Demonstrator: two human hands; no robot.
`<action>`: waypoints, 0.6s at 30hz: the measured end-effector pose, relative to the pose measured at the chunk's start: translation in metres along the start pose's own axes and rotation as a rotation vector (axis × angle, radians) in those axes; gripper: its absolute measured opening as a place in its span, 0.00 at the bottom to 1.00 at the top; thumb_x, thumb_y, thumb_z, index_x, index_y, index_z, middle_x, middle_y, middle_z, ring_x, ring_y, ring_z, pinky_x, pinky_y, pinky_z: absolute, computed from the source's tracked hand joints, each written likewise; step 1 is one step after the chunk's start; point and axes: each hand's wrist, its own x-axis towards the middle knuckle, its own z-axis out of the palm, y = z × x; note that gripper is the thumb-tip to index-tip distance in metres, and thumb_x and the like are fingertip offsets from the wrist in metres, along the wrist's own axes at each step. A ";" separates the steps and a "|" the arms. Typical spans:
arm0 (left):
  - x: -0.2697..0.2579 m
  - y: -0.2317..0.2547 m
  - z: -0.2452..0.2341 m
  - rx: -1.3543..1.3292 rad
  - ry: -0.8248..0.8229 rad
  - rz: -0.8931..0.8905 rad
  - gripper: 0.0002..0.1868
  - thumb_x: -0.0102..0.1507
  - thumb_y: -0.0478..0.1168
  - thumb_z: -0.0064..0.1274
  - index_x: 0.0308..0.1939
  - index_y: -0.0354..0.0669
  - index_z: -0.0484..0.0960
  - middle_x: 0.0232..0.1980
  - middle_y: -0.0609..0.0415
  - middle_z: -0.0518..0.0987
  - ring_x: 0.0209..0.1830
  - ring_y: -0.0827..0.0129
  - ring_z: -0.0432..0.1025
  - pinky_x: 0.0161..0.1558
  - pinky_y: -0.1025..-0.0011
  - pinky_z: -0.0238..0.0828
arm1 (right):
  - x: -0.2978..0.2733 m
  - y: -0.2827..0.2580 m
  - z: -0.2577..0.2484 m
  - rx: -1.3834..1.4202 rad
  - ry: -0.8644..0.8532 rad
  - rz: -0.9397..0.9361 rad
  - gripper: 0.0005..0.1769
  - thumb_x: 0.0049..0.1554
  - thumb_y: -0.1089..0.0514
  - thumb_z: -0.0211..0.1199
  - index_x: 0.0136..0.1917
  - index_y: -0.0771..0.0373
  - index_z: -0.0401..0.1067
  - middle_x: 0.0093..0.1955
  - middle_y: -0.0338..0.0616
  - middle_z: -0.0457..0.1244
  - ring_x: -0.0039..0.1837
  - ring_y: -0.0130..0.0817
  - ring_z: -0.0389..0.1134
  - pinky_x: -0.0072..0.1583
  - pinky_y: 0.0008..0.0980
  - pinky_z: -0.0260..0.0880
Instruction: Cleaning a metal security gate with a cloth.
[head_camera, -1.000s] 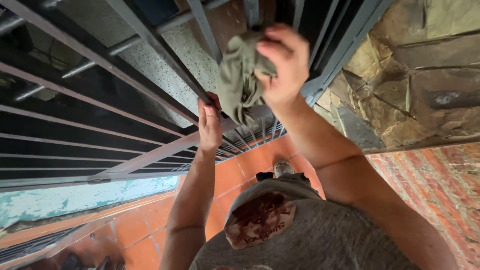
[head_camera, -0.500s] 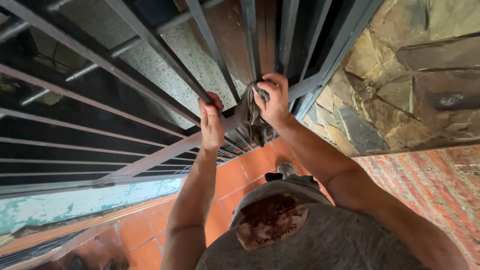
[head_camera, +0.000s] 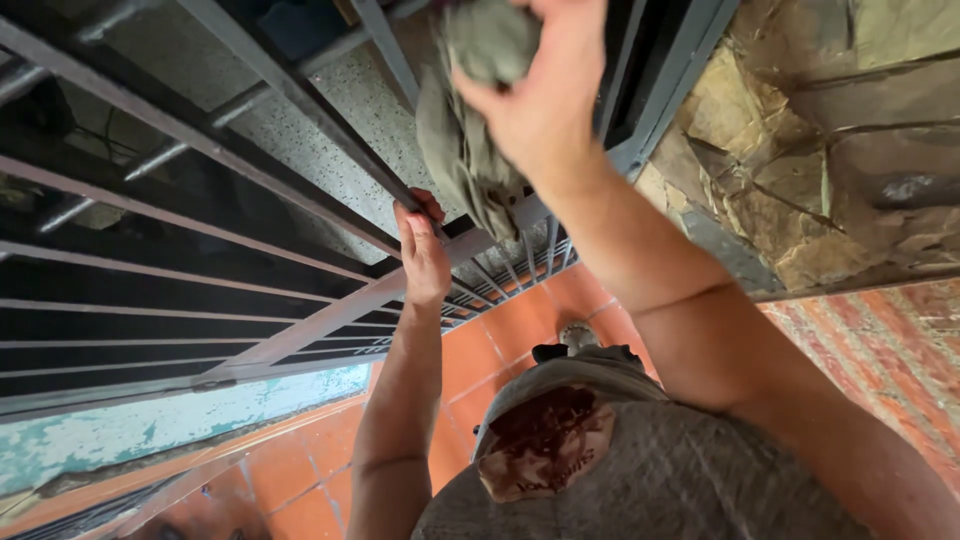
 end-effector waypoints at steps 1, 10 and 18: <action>0.000 0.001 0.001 0.004 0.010 -0.044 0.22 0.77 0.56 0.32 0.57 0.41 0.68 0.44 0.59 0.66 0.43 0.74 0.59 0.47 0.74 0.57 | -0.019 0.011 0.002 0.055 -0.024 -0.008 0.34 0.48 0.60 0.86 0.59 0.64 0.65 0.58 0.53 0.62 0.61 0.51 0.65 0.61 0.44 0.69; -0.002 0.009 0.003 0.044 0.003 -0.009 0.21 0.78 0.55 0.32 0.56 0.41 0.69 0.43 0.59 0.66 0.41 0.75 0.59 0.45 0.76 0.55 | -0.202 0.091 0.006 0.100 -0.219 0.192 0.41 0.42 0.66 0.83 0.61 0.62 0.59 0.58 0.53 0.59 0.59 0.50 0.65 0.60 0.41 0.68; -0.006 0.010 0.006 0.094 0.007 0.022 0.21 0.79 0.55 0.31 0.53 0.41 0.69 0.43 0.59 0.66 0.43 0.74 0.59 0.47 0.75 0.57 | -0.164 0.065 0.003 0.135 -0.124 0.152 0.36 0.45 0.70 0.79 0.61 0.61 0.61 0.56 0.53 0.61 0.56 0.47 0.67 0.57 0.40 0.70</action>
